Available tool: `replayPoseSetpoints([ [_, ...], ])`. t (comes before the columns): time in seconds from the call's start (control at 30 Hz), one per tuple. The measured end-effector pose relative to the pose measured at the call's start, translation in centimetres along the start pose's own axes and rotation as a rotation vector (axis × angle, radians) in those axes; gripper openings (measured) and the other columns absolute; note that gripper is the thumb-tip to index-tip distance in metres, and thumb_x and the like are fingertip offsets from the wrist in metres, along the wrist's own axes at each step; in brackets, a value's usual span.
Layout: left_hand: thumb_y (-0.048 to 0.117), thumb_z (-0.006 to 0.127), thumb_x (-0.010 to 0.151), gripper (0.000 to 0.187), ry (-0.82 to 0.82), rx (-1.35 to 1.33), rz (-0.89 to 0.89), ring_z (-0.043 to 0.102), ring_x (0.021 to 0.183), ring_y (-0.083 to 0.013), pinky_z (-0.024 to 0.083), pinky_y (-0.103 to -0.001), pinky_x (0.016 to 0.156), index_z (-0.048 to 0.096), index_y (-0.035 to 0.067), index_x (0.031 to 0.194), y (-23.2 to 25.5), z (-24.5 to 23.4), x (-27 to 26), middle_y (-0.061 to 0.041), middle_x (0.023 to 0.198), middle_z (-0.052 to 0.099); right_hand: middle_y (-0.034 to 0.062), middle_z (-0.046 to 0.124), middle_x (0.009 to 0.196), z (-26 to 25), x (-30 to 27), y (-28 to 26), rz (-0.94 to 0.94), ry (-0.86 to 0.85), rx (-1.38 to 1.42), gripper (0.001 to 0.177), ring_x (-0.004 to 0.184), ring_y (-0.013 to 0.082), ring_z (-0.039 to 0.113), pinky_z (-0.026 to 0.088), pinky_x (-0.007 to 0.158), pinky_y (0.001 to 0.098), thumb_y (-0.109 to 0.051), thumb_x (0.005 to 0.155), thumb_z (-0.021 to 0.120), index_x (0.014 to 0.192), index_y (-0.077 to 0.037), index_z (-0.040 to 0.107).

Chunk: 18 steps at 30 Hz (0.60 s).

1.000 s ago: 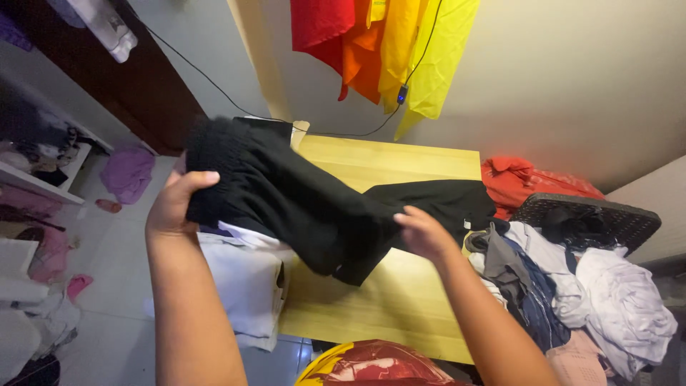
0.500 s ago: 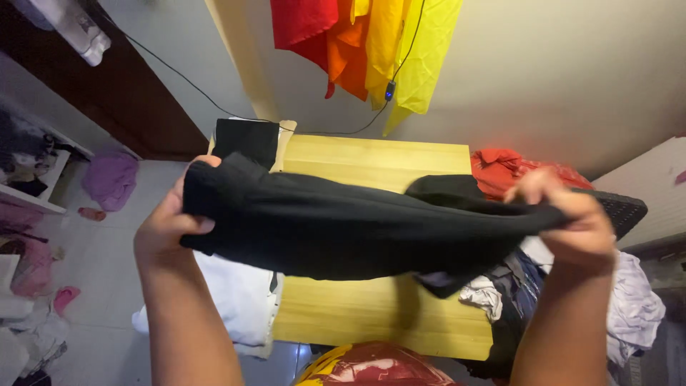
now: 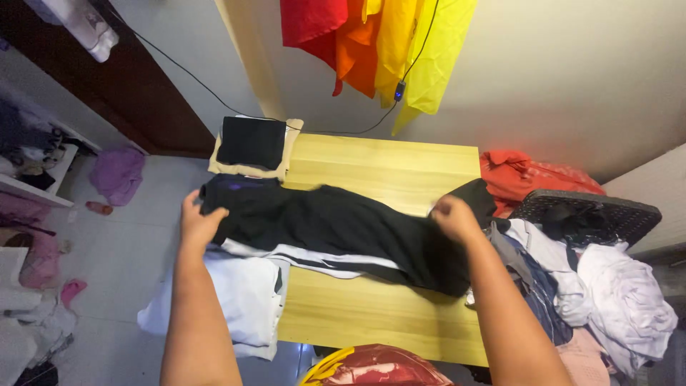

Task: Folding various items of clothing on a wooden table.

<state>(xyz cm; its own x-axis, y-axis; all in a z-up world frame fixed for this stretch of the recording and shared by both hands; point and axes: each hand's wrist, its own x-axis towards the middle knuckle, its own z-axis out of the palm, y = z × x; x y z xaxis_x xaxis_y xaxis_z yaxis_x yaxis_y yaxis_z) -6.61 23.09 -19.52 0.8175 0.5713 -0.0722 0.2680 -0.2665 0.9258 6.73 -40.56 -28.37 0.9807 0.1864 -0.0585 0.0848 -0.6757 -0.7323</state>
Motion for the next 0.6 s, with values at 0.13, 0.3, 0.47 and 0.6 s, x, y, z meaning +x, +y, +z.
replayPoseSetpoints([
  [0.13, 0.011, 0.08, 0.076, 0.089, 0.08, 0.104, -0.013, 0.065, 0.117, -0.0289, 0.05, -0.039, 0.102, 0.035, 0.007, 0.152, -1.5, -0.5, -1.0, -0.019, 0.128, 0.067, 0.0152, 0.068, 0.123, -1.5, -6.9, -4.1, 0.174, -0.106, -0.253, 0.054, 0.113, 0.0302, 0.066, 0.054, 0.096, 0.0422, -0.024, 0.078, 0.082, 0.129, -0.017, 0.065],
  [0.3, 0.01, 0.081, 0.082, 0.081, 0.294, 0.342, 0.023, 0.058, 0.126, -0.0349, 0.044, -0.047, 0.106, 0.04, 0.016, 0.152, 1.3, -0.6, -2.1, -0.018, 0.14, 0.059, 0.015, 0.048, 0.144, -2.0, -11.1, -6.0, 0.29, -0.063, -0.685, 0.09, 0.13, 0.036, 0.047, 0.043, 0.101, 0.0507, -0.035, 0.063, 0.091, 0.143, -0.029, 0.051],
  [0.47, 0.007, 0.082, 0.078, 0.069, 0.425, 0.543, 0.098, 0.054, 0.122, -0.0382, 0.041, -0.052, 0.098, 0.05, 0.013, 0.138, 5.7, 5.1, -4.0, -0.018, 0.131, 0.059, 0.0093, 0.063, 0.132, -1.1, -10.7, -1.0, 0.338, -0.003, -0.697, 0.065, 0.126, 0.0314, 0.055, 0.045, 0.1, 0.0511, -0.044, 0.078, 0.08, 0.137, -0.024, 0.061],
  [0.6, 0.006, 0.077, 0.08, 0.048, 0.029, 0.125, 0.394, 0.065, 0.103, -0.0249, 0.054, -0.038, 0.091, 0.059, 0.005, 0.124, 7.1, 14.7, -6.2, -0.012, 0.112, 0.066, 0.0075, 0.069, 0.123, -1.5, -10.5, -1.4, 0.385, -0.058, -0.784, 0.048, 0.122, 0.0301, 0.059, 0.046, 0.098, 0.0491, -0.052, 0.083, 0.075, 0.121, -0.022, 0.073],
])
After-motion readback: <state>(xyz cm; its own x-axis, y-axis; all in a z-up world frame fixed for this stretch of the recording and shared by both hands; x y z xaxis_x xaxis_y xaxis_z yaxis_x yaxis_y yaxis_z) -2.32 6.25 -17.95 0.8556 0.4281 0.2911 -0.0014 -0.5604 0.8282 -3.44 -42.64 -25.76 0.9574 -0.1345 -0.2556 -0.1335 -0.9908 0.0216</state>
